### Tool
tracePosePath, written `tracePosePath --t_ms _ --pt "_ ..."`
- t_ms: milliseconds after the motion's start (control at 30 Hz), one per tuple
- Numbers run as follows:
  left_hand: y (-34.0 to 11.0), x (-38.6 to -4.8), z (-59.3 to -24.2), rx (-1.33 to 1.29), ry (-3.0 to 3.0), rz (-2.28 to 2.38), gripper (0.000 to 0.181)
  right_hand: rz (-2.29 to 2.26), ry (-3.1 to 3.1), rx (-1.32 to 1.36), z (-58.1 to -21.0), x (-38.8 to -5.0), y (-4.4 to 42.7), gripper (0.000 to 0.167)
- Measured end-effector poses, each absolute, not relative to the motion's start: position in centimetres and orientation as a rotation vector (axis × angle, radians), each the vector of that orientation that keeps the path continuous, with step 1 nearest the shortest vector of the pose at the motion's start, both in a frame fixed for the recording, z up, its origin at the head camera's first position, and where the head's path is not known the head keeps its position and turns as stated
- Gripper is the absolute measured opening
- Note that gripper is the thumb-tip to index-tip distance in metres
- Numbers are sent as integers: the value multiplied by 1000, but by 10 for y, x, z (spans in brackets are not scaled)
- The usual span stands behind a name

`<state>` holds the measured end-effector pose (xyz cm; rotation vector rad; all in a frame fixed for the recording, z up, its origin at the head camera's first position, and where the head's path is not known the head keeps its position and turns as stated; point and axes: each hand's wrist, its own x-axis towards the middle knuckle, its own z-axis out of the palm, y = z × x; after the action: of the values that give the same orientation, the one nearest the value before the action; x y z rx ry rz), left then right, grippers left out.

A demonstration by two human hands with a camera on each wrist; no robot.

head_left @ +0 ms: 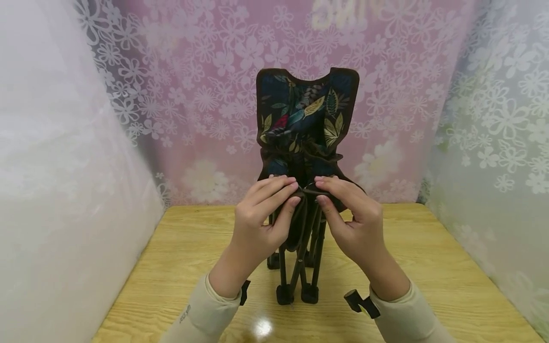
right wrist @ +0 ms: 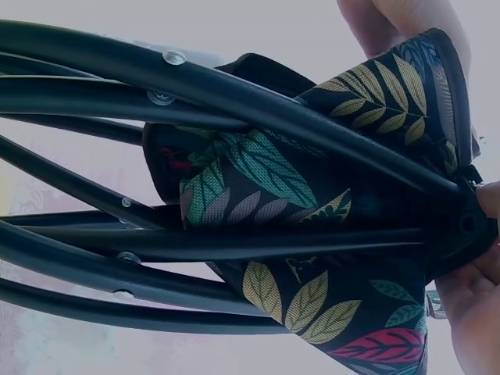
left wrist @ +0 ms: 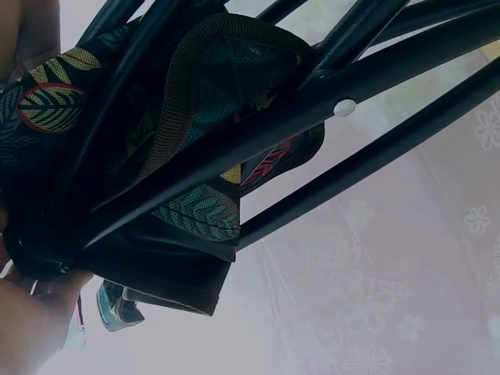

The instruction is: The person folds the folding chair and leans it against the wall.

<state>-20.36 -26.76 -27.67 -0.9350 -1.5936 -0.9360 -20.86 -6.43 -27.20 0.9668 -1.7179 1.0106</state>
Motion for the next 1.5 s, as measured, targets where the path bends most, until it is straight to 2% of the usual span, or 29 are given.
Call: tracePosePath --t_ms 900,1500 --pt "-272 -202 -281 -943 -1632 -934 26 1028 -1677 952 -278 -209 -65 42" --pt "-271 -202 -285 -938 -1623 -932 25 1043 -1670 969 -280 -211 -63 40"
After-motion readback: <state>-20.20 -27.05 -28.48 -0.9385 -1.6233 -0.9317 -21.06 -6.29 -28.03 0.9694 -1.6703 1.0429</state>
